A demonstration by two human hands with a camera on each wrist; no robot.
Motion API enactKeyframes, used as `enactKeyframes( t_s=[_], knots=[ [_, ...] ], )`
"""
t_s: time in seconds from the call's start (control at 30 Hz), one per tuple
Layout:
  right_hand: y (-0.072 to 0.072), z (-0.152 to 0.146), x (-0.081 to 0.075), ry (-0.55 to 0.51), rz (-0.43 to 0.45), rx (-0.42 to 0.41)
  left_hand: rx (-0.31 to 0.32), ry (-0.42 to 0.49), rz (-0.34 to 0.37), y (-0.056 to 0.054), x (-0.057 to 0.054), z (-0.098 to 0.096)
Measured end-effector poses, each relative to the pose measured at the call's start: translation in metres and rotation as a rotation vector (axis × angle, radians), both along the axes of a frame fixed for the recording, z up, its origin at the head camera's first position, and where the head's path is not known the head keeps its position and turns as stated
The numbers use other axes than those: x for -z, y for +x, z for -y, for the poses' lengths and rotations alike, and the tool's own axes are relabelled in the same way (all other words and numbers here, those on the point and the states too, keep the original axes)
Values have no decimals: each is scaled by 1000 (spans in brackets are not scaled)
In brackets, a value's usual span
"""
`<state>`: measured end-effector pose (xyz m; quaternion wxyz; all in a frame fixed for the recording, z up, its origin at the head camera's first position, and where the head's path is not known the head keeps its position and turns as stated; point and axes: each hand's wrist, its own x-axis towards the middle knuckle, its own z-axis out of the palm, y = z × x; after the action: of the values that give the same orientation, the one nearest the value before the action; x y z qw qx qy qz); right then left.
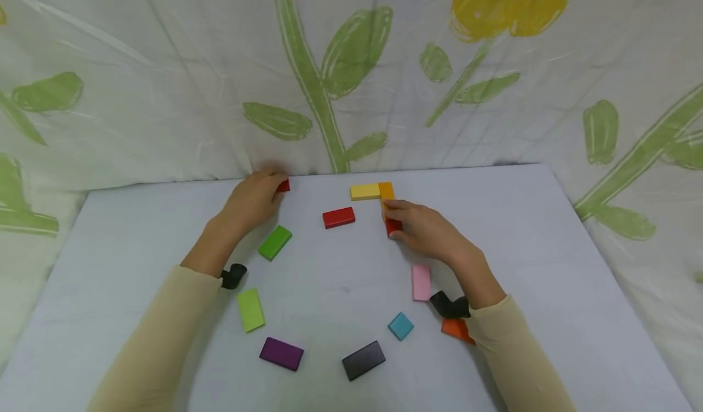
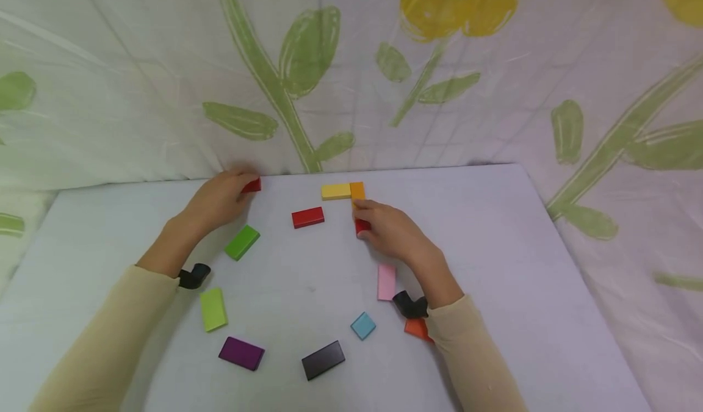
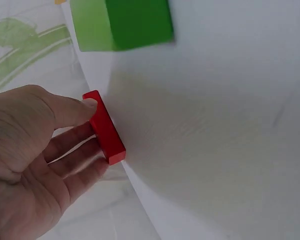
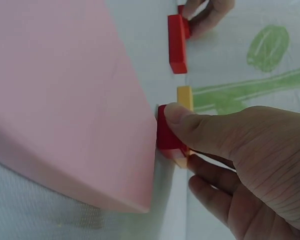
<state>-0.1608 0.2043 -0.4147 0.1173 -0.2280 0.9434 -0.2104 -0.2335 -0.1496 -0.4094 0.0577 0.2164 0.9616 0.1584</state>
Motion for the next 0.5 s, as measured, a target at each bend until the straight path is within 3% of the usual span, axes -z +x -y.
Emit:
enactKeyframes(
  t_s=[0.2,0.5],
  knots=[
    [0,0,0,-4,5,5,22,1,-32,-4,-2,0],
    [0,0,-1,-5,15,5,19,4,-3,-6,-2,-7]
  ],
)
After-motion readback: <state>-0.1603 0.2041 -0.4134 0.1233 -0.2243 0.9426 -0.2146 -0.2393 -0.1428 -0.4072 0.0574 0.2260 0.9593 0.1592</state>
